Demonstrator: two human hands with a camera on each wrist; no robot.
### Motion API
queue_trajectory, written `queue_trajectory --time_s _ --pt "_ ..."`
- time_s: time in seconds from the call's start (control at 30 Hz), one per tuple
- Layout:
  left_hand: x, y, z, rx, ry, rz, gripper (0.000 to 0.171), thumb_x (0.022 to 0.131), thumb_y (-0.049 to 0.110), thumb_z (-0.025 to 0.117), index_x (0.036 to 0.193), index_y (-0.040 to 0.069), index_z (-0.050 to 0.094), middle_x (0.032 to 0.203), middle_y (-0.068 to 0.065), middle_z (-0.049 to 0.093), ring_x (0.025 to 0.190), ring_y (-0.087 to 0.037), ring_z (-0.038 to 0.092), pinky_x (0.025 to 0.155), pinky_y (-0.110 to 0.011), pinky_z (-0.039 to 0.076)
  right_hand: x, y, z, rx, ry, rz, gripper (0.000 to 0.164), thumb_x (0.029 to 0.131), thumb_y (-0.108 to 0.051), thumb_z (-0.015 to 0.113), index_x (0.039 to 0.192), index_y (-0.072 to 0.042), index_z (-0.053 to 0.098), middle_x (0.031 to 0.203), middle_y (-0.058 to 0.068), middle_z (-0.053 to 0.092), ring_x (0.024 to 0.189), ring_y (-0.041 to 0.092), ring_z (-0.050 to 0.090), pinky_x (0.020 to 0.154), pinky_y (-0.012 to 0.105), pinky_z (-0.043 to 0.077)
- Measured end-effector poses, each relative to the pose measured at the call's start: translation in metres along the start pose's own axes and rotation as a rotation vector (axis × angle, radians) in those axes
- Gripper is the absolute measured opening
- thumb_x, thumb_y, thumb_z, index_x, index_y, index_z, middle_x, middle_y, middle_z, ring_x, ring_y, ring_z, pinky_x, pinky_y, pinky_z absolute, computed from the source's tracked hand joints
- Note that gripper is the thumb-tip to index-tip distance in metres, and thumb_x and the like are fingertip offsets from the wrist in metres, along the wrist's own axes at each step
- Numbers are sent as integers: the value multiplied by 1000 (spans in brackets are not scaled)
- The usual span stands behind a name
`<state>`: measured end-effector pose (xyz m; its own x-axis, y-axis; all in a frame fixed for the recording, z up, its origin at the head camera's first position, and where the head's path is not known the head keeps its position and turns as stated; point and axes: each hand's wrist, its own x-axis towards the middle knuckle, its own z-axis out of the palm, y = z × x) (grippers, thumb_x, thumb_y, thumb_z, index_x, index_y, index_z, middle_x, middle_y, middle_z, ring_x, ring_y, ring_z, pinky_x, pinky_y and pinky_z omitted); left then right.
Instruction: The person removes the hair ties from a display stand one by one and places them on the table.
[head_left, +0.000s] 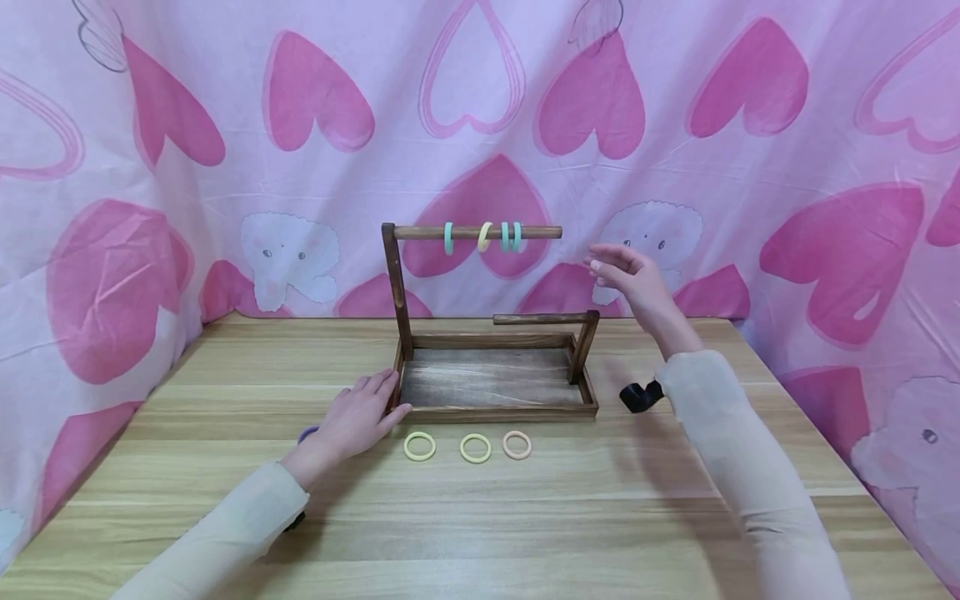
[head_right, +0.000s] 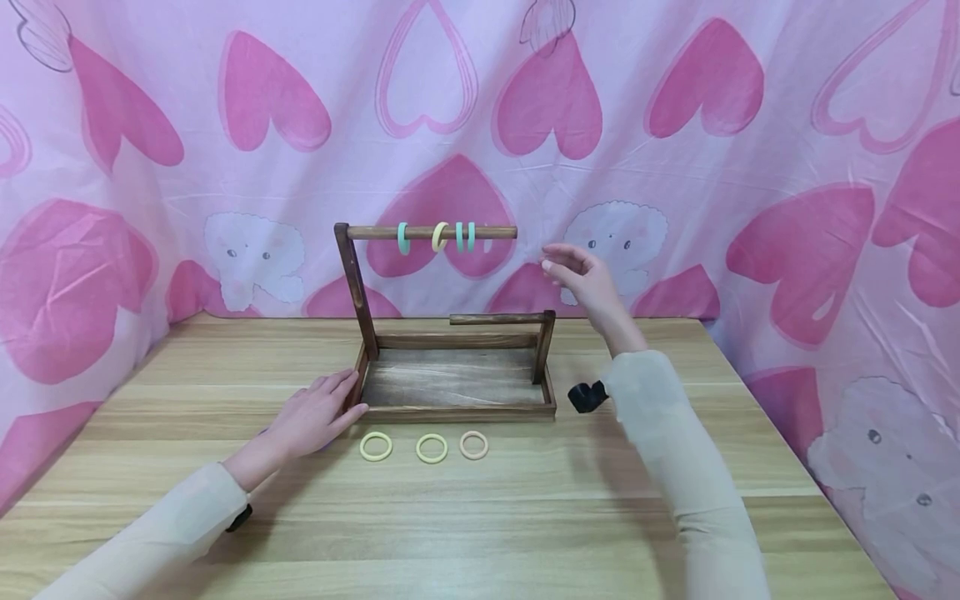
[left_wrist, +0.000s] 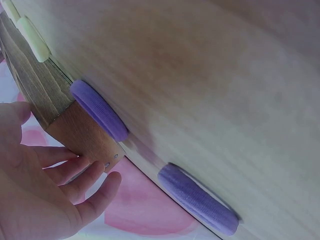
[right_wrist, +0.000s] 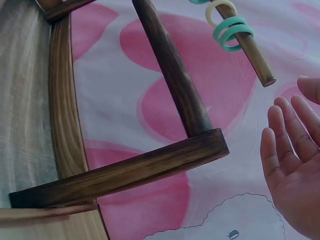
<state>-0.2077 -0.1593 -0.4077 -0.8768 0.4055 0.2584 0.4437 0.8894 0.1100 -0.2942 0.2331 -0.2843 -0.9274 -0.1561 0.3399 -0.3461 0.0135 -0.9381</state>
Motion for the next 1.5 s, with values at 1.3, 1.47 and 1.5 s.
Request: queue_trajectory --time_s 1.3,1.47,1.5 --pt "0 1 -2 -7 -14 -10 60 88 42 49 128 -3 44 128 -17 42 112 -34 41 78 -51 39 65 -33 49 -396 -208 65 59 75 -32 70 127 -17 48 120 5 51 106 16 47 90 35 35" --pt "-1 1 -2 -5 -19 -12 61 88 44 47 128 -2 43 129 -17 42 112 -34 41 78 -51 39 69 -33 56 -426 -247 10 54 76 -24 71 124 -11 50 115 6 54 102 16 50 87 32 38" --pt "-1 1 -2 -4 -20 -12 61 88 44 47 128 -2 43 129 -17 42 112 -34 41 78 -51 39 69 -34 57 -431 -254 1 53 76 -23 70 123 -10 51 114 6 55 102 17 51 87 32 38"
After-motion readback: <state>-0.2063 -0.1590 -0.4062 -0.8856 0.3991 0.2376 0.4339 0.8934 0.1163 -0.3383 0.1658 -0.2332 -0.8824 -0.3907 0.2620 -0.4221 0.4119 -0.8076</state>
